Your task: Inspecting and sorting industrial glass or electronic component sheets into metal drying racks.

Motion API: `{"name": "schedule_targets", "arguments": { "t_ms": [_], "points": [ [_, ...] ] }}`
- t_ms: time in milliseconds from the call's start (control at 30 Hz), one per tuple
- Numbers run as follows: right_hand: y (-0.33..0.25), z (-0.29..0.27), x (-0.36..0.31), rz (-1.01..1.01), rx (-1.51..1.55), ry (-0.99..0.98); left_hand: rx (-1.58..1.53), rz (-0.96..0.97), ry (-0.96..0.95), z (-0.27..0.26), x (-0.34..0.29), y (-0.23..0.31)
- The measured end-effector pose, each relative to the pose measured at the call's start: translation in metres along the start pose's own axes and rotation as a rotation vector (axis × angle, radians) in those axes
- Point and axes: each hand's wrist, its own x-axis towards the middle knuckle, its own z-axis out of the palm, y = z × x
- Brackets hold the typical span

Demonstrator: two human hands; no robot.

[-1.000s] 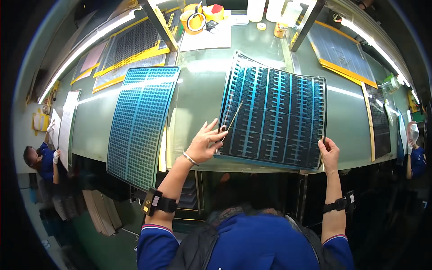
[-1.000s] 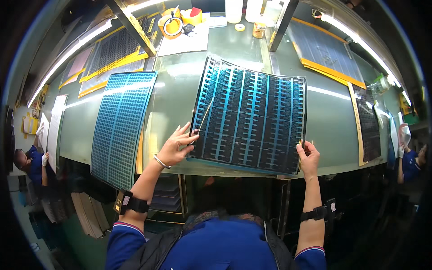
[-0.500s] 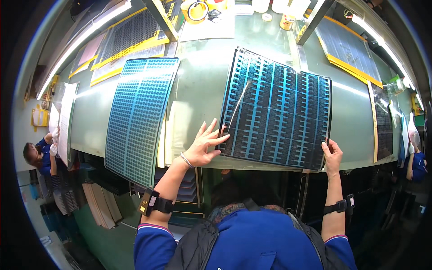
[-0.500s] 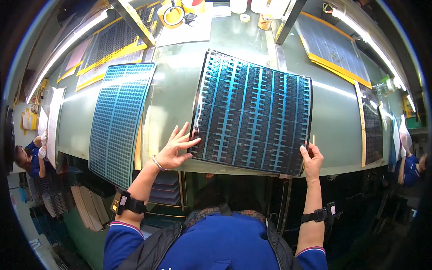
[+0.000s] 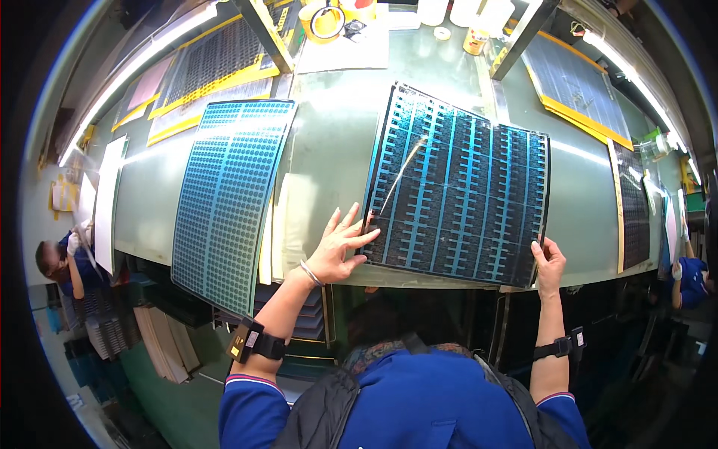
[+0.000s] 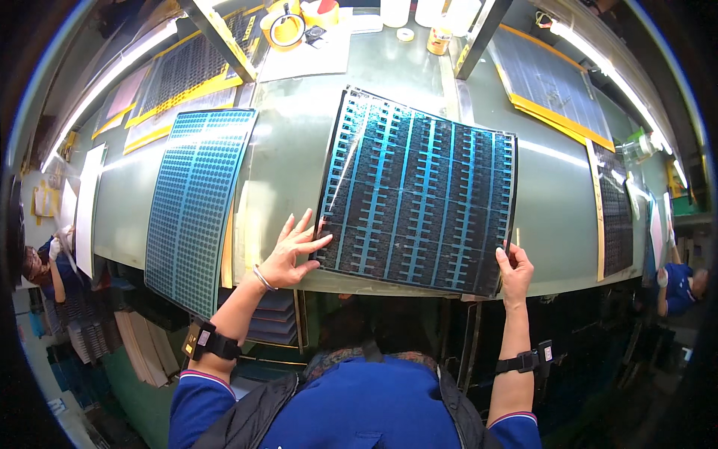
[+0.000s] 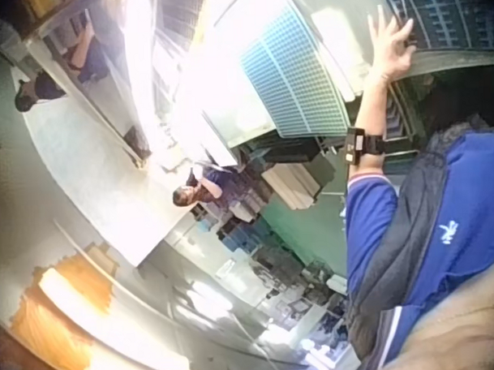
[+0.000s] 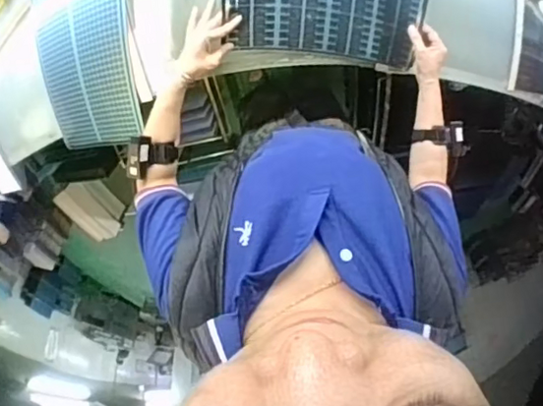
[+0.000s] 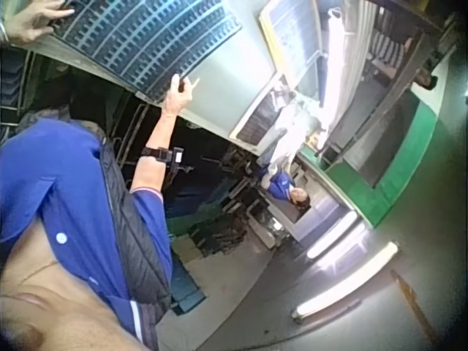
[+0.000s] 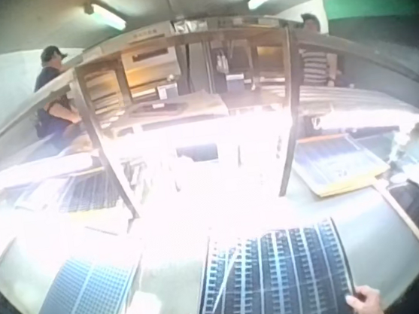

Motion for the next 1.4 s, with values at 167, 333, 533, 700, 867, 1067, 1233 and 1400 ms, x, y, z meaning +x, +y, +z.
{"name": "schedule_targets", "arguments": {
  "t_ms": [167, 333, 533, 700, 867, 1067, 1233, 1400],
  "points": [
    [-0.023, -0.017, 0.017, 0.154, 0.318, -0.239, 0.101, -0.005, 0.006, -0.002, 0.004, 0.005],
    [-0.058, 0.007, 0.107, 0.27, 0.361, -0.364, 0.065, -0.065, -0.021, 0.006, -0.015, -0.002],
    [-0.047, 0.038, 0.164, -0.095, -0.863, -0.148, 0.092, -0.053, -0.026, 0.008, -0.003, 0.005],
    [-0.051, 0.048, 0.177, -0.062, -0.876, -0.153, 0.096, -0.097, -0.014, 0.009, -0.002, 0.007],
    [-0.053, 0.046, 0.188, -0.119, -0.899, -0.201, 0.109, -0.102, -0.005, 0.008, 0.001, 0.01],
    [-0.042, 0.048, 0.187, -0.178, -0.833, -0.161, 0.079, -0.119, 0.0, 0.01, -0.001, 0.012],
    [-0.039, 0.049, 0.186, -0.19, -0.909, -0.158, 0.097, -0.112, 0.003, 0.014, -0.005, 0.007],
    [-0.056, 0.053, 0.184, -0.107, -1.018, -0.2, 0.08, -0.128, -0.005, 0.012, -0.004, 0.008]
  ]
}}
